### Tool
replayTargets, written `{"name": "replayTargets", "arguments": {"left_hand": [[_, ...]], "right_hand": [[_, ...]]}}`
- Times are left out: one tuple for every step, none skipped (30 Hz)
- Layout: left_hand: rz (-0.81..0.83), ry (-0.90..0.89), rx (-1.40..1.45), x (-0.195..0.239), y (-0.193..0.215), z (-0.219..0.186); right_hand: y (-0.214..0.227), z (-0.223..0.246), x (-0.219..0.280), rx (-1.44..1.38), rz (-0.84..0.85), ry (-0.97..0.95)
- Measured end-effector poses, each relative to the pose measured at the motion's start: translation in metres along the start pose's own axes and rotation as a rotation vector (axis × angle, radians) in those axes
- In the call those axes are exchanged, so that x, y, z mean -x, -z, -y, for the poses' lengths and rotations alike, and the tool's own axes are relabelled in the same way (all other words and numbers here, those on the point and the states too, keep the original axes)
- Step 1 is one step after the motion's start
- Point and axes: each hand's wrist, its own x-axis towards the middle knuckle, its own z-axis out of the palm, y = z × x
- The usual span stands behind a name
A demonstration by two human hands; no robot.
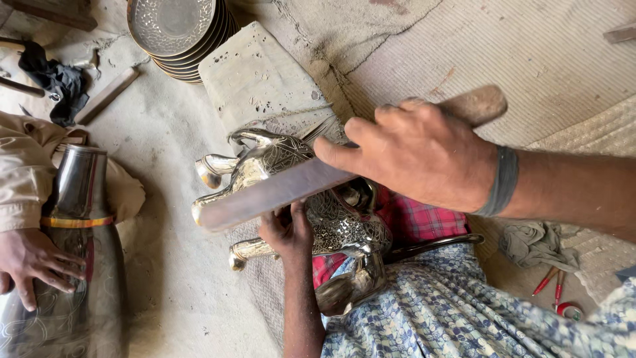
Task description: The person uses a chisel and hammer to engrave intricate patterns onto a silver-colored metal animal figurine. They repeatedly strike the chisel with the hammer to create detailed designs on the figurine's surface.
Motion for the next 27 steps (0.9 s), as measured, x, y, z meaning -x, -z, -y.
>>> {"name": "replayTargets", "arguments": {"left_hand": [[0.010, -0.006, -0.005, 0.000, 0.000, 0.001], [0.003, 0.041, -0.028, 0.001, 0.000, 0.002], [-0.003, 0.088, -0.051, 0.002, 0.000, 0.002], [-0.007, 0.133, -0.074, 0.002, 0.001, 0.002], [-0.007, 0.112, -0.044, 0.001, 0.002, 0.000], [-0.002, 0.088, -0.011, 0.000, 0.001, -0.002], [0.003, 0.064, 0.021, -0.002, 0.001, -0.004], [0.003, 0.014, 0.015, -0.005, 0.000, -0.006], [0.004, -0.038, 0.009, -0.008, -0.001, -0.006], [0.000, -0.083, 0.000, -0.008, -0.002, -0.008], [0.003, -0.042, 0.001, -0.007, -0.003, -0.010], [0.006, -0.001, -0.003, -0.007, -0.002, -0.011], [0.009, 0.039, -0.006, -0.005, 0.000, -0.011], [0.011, 0.040, -0.008, -0.005, 0.001, -0.009], [0.013, 0.042, -0.011, -0.004, 0.001, -0.007], [0.021, 0.042, -0.006, -0.005, 0.000, -0.002], [0.031, 0.069, -0.030, -0.005, 0.001, 0.002], [0.031, 0.104, -0.060, 0.000, 0.002, 0.005], [0.030, 0.139, -0.089, 0.004, 0.003, 0.008], [0.021, 0.090, -0.083, 0.006, 0.005, 0.011], [0.013, 0.041, -0.077, 0.008, 0.006, 0.015], [0.013, -0.012, -0.066, 0.008, 0.006, 0.017], [0.006, -0.013, -0.028, 0.009, 0.008, 0.018], [0.003, -0.014, 0.023, 0.009, 0.005, 0.019], [-0.001, -0.014, 0.077, 0.009, 0.002, 0.021], [-0.001, 0.002, 0.033, 0.011, 0.003, 0.020], [0.000, 0.019, -0.007, 0.011, 0.003, 0.019]], "right_hand": [[0.000, -0.001, 0.001, -0.202, -0.065, -0.016], [-0.001, -0.001, 0.003, -0.409, -0.127, -0.028], [-0.002, -0.002, 0.004, -0.616, -0.189, -0.039], [-0.002, -0.003, 0.004, -0.606, -0.156, -0.070], [-0.002, -0.003, 0.003, -0.595, -0.122, -0.100], [-0.002, -0.003, 0.002, -0.583, -0.091, -0.135], [0.000, -0.003, 0.003, -0.439, -0.117, -0.095], [0.003, -0.004, 0.003, -0.292, -0.141, -0.056], [0.006, -0.004, 0.003, -0.145, -0.164, -0.018], [0.008, -0.005, 0.003, -0.331, -0.212, -0.038], [0.010, -0.005, 0.003, -0.517, -0.259, -0.058], [0.011, -0.005, 0.002, -0.706, -0.308, -0.076], [0.011, -0.005, 0.003, -0.469, -0.224, -0.052], [0.010, -0.005, 0.005, -0.230, -0.143, -0.033], [0.008, -0.006, 0.009, 0.009, -0.062, -0.013], [0.004, -0.005, 0.011, -0.145, -0.102, -0.036], [-0.001, -0.005, 0.013, -0.300, -0.144, -0.059], [-0.007, -0.004, 0.014, -0.459, -0.181, -0.068], [-0.010, -0.003, 0.017, -0.441, -0.160, -0.096], [-0.015, -0.001, 0.018, -0.427, -0.144, -0.122], [-0.019, 0.000, 0.019, -0.412, -0.128, -0.148], [-0.020, 0.001, 0.020, -0.367, -0.138, -0.108], [-0.020, 0.001, 0.023, -0.322, -0.148, -0.069], [-0.018, 0.000, 0.027, -0.269, -0.151, -0.036], [-0.016, -0.001, 0.030, -0.318, -0.161, -0.072], [-0.013, -0.001, 0.030, -0.377, -0.171, -0.088], [-0.010, -0.001, 0.029, -0.437, -0.181, -0.103]]}}
